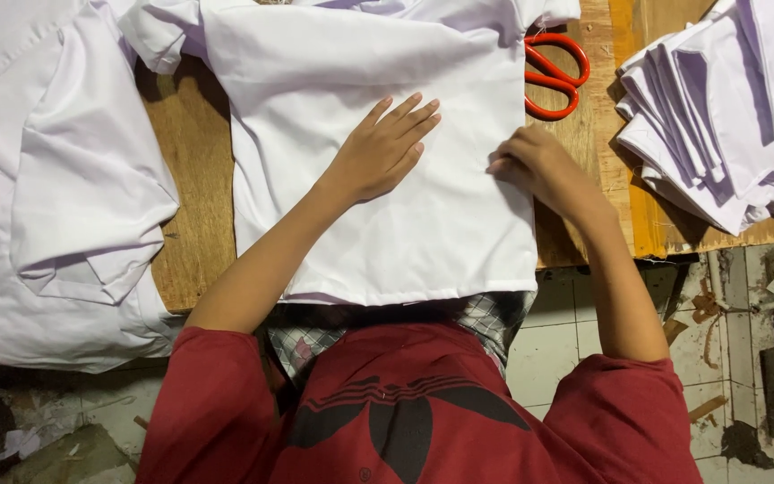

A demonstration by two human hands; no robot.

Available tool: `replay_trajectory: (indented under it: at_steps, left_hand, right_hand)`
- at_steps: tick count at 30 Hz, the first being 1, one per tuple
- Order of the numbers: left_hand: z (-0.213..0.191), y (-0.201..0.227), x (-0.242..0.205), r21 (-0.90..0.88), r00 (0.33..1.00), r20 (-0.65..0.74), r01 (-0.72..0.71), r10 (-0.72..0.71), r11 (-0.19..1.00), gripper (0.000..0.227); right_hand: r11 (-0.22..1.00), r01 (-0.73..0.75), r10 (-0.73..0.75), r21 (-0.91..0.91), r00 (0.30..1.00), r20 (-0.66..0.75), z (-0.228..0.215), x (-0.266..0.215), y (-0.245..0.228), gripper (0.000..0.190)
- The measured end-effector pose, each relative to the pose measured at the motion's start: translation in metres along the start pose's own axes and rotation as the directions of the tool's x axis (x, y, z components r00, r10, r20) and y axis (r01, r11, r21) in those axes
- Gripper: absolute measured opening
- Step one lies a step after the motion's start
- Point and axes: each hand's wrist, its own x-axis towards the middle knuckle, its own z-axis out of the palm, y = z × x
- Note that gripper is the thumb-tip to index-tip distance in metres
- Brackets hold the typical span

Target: The person uses red-handled scissors to cut a tag from a white shirt on a wooden table. They then smooth the shirt, fold the sleeves inward, and fold the body of the shirt into a compact rectangle. The person repeats this folding process with another white shirt, ensuring the collar and edges are aligned.

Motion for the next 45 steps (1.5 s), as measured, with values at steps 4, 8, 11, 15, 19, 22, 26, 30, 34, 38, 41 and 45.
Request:
replay_trajectory:
  at_steps: [4, 8, 11, 15, 19, 22, 26, 30, 34, 38, 41, 45]
  left_hand:
    - [-0.003, 0.001, 0.0, -0.011, 0.999, 0.029, 0.016, -0.015, 1.0, 0.053]
    - [0.0, 0.001, 0.001, 0.004, 1.0, 0.029, 0.01, -0.01, 1.0, 0.053]
    - [0.001, 0.0, 0.001, 0.011, 0.999, 0.033, 0.011, -0.012, 1.0, 0.053]
    - [-0.002, 0.002, 0.001, 0.004, 0.999, 0.05, 0.02, -0.021, 1.0, 0.053]
    - [-0.002, 0.002, 0.001, 0.005, 0.998, 0.052, 0.021, -0.022, 1.0, 0.053]
    - [-0.003, 0.002, 0.002, 0.005, 0.998, 0.063, 0.026, -0.026, 1.0, 0.053]
    - [-0.002, 0.002, 0.0, 0.024, 0.999, 0.036, 0.013, -0.014, 1.0, 0.053]
    - [0.002, 0.013, 0.005, 0.096, 0.996, -0.066, -0.06, 0.066, 0.994, 0.049]
    - [0.005, 0.043, 0.021, 0.169, 0.985, -0.061, -0.147, 0.16, 0.974, 0.048]
    - [0.027, 0.046, 0.032, 0.166, 0.998, 0.004, -0.061, 0.061, 0.984, 0.061]
    - [0.037, 0.041, 0.034, 0.173, 0.999, 0.015, -0.042, 0.04, 0.984, 0.066]
    - [0.029, 0.045, 0.032, 0.136, 0.998, 0.067, -0.014, 0.005, 0.991, 0.072]
  right_hand:
    - [0.999, -0.024, 0.027, 0.033, 0.996, -0.089, -0.009, -0.018, 0.043, 0.009]
    - [0.996, -0.057, 0.066, 0.069, 0.988, -0.137, -0.02, -0.024, 0.024, 0.01]
    - [0.996, -0.041, 0.05, 0.081, 0.992, -0.112, -0.016, -0.02, 0.013, 0.012]
    - [0.999, -0.053, 0.052, -0.008, 0.997, -0.048, -0.014, -0.013, -0.002, 0.019]
    - [0.997, -0.07, 0.068, -0.043, 0.997, -0.041, -0.007, -0.016, 0.008, 0.013]
    - [0.996, -0.069, 0.067, -0.055, 0.997, -0.03, -0.001, -0.023, 0.028, 0.015]
    - [0.96, -0.12, 0.1, -0.251, 0.991, -0.089, 0.004, -0.041, 0.063, 0.007]
    - [0.964, -0.115, 0.067, -0.238, 0.977, -0.204, -0.004, -0.05, 0.045, 0.013]
    - [0.972, -0.001, -0.081, -0.235, 0.937, -0.34, 0.013, -0.042, 0.03, 0.019]
    - [0.959, -0.024, -0.07, -0.282, 0.946, -0.317, 0.028, -0.022, -0.018, 0.032]
    - [0.935, -0.001, -0.093, -0.353, 0.964, -0.249, 0.027, -0.016, -0.036, 0.044]
    - [0.814, -0.163, -0.045, -0.557, 0.94, -0.34, 0.039, -0.029, 0.008, 0.051]
